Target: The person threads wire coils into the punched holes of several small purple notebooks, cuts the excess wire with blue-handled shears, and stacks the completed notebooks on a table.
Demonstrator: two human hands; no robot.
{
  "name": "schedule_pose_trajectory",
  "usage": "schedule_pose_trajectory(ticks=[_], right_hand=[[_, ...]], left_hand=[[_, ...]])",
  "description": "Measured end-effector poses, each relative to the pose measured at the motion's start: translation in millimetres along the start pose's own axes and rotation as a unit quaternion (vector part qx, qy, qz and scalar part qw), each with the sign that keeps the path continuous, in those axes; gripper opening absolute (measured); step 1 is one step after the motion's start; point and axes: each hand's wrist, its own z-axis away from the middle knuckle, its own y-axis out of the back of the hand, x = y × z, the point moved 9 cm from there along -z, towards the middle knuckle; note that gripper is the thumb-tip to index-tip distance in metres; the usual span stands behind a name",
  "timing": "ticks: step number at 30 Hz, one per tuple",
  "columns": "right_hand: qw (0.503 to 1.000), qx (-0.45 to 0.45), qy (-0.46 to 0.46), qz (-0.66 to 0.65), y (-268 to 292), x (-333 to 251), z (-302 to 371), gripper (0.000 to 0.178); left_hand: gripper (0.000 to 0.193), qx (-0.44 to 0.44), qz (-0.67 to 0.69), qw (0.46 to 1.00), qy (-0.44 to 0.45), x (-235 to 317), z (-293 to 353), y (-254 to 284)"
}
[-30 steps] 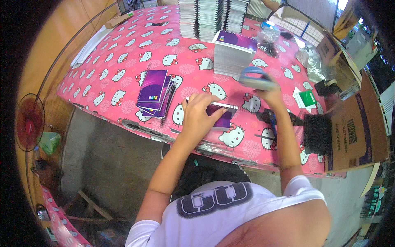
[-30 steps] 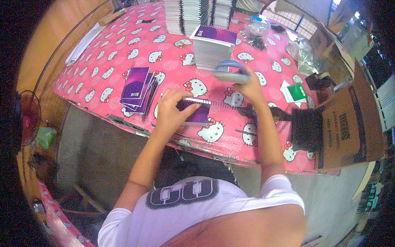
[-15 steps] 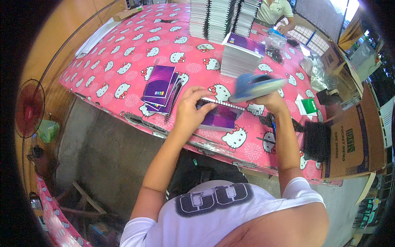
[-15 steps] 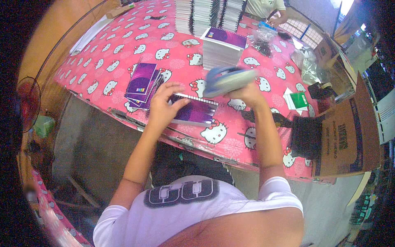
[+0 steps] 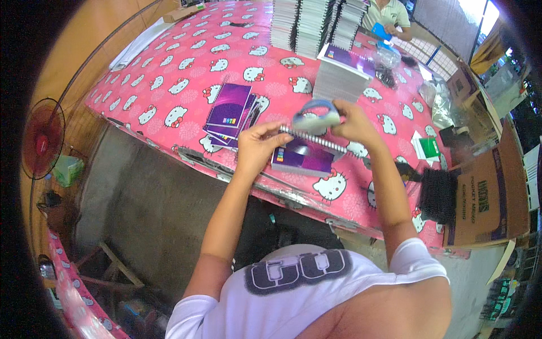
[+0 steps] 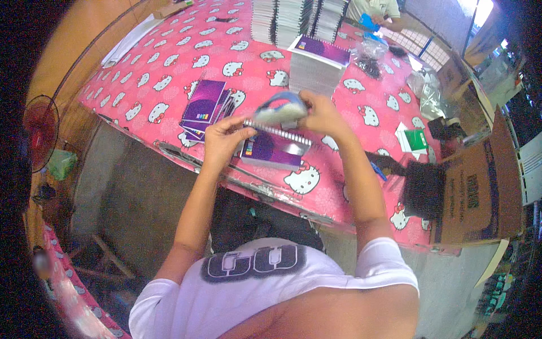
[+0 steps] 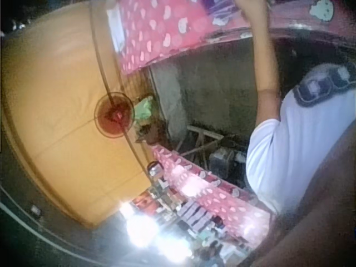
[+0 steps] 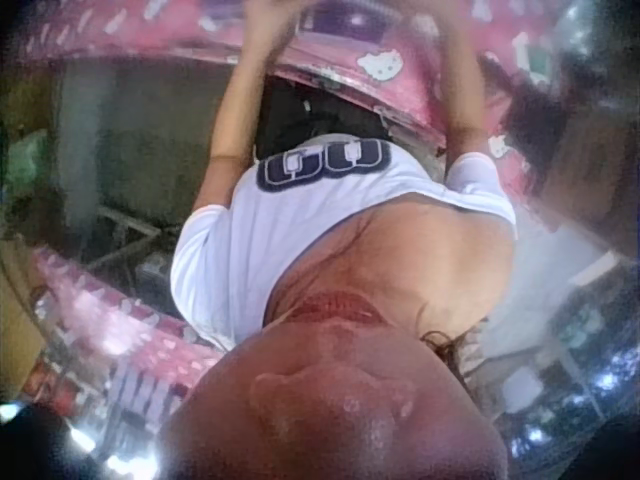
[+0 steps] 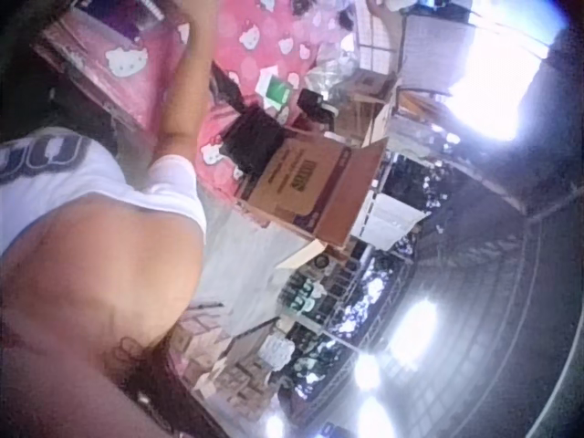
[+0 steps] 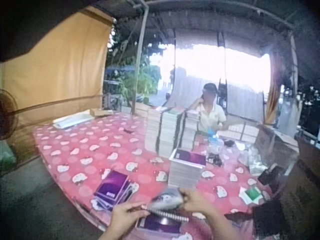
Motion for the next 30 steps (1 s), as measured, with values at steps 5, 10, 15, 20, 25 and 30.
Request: schedule_pose_trajectory(ticks=[5, 10, 15, 20, 25, 30], right_hand=[[0.997, 0.007, -0.043, -0.061, -3.7, -6.5, 7.1, 0.041], [0.956, 0.120, -0.147, 0.226, 27.0, 69.2, 32.5, 0.049], [0.948, 0.162, -0.113, 0.251, 41.1, 47.0, 117.0, 0.059], [0.915, 0.127, -0.212, 0.319, 35.1, 85.8, 200.9, 0.051], [0.919, 0.226, -0.178, 0.271, 43.8, 74.3, 203.9, 0.037], [0.993, 0.115, 0.017, 0.035, -20.2, -78.4, 151.9, 0.040]], left_hand=[[0.031, 0.003, -0.035, 0.999, 0.026, 2.4, 3.9, 5.5], [0.028, -0.046, 0.066, 0.995, 0.054, -10.7, -3.3, -4.4], [0.026, -0.062, 0.166, 0.982, -0.063, 26.6, -3.4, -17.8], [0.021, -0.042, -0.178, 0.951, -0.248, 57.3, 52.2, -51.2], [0.022, -0.044, -0.277, 0.937, -0.208, 30.7, 68.3, -70.5], [0.022, 0.017, -0.205, 0.945, -0.252, 33.2, 62.9, -52.3]])
